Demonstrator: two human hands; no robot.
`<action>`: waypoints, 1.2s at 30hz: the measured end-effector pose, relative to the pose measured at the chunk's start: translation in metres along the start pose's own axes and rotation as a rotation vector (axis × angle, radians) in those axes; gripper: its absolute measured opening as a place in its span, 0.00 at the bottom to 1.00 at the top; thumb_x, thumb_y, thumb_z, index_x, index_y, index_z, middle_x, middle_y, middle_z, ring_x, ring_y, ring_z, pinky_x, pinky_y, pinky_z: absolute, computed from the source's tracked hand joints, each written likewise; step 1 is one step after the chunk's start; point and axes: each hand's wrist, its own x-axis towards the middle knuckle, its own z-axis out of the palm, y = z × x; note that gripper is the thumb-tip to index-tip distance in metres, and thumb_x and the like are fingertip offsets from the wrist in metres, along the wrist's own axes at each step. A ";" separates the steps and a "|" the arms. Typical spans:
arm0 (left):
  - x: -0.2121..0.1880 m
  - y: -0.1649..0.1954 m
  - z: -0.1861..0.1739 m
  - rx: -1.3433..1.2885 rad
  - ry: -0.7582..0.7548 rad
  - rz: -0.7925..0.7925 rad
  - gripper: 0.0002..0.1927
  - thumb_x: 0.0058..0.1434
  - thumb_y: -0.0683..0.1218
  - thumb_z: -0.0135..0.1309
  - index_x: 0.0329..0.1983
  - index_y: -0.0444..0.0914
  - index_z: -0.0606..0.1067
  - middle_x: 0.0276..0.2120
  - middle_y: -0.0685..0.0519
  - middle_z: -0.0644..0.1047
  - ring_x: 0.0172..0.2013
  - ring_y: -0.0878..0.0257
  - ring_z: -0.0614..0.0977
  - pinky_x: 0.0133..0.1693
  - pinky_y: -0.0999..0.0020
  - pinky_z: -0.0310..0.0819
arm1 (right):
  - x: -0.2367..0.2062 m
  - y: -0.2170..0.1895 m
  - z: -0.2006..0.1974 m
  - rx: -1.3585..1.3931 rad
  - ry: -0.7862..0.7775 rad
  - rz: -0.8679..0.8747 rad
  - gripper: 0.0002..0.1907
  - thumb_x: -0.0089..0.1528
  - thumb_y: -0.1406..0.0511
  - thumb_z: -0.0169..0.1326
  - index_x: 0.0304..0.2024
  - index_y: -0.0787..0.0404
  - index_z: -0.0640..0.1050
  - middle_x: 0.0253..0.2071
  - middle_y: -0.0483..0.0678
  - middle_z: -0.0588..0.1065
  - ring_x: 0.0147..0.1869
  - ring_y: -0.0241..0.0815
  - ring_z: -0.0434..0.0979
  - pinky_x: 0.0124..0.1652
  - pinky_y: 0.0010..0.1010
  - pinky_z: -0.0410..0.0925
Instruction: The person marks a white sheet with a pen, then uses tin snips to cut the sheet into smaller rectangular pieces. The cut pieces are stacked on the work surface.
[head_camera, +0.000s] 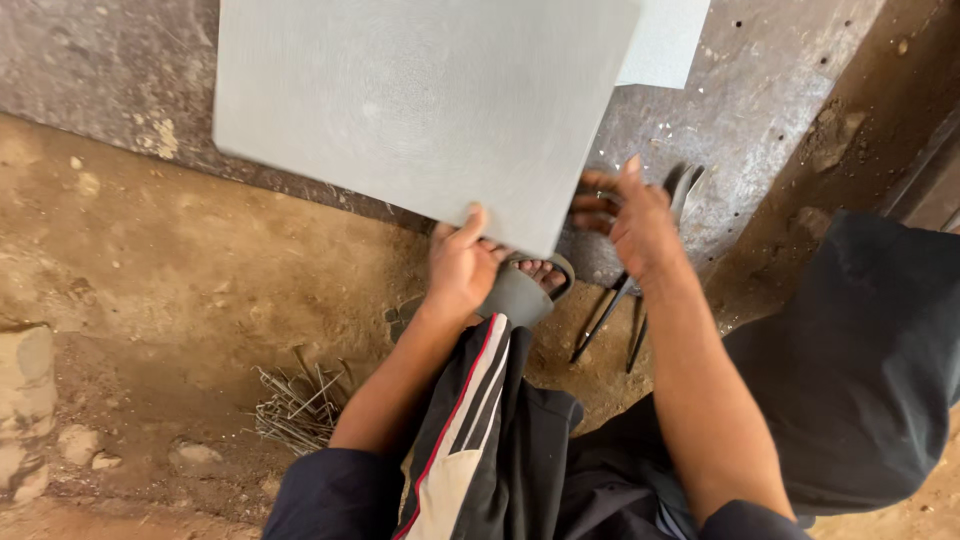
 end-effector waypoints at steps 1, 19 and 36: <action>0.003 -0.008 0.010 0.023 -0.008 -0.063 0.14 0.65 0.46 0.55 0.49 0.34 0.67 0.44 0.40 0.78 0.43 0.49 0.84 0.48 0.44 0.81 | -0.002 0.007 0.002 0.040 -0.008 -0.040 0.29 0.68 0.51 0.44 0.48 0.74 0.72 0.40 0.58 0.79 0.44 0.51 0.81 0.42 0.41 0.78; 0.005 0.154 -0.022 1.450 0.391 0.852 0.17 0.71 0.57 0.49 0.54 0.44 0.74 0.44 0.50 0.79 0.40 0.62 0.80 0.38 0.63 0.80 | 0.042 -0.034 0.001 -0.562 -0.185 -0.348 0.12 0.59 0.66 0.66 0.41 0.69 0.80 0.36 0.51 0.81 0.39 0.43 0.82 0.38 0.37 0.74; -0.012 0.238 -0.059 0.550 -0.119 1.072 0.21 0.62 0.35 0.66 0.58 0.33 0.76 0.36 0.57 0.72 0.37 0.69 0.71 0.41 0.74 0.69 | 0.035 -0.016 -0.032 -1.142 0.278 -0.824 0.11 0.65 0.62 0.63 0.35 0.64 0.83 0.33 0.54 0.81 0.28 0.47 0.77 0.30 0.36 0.64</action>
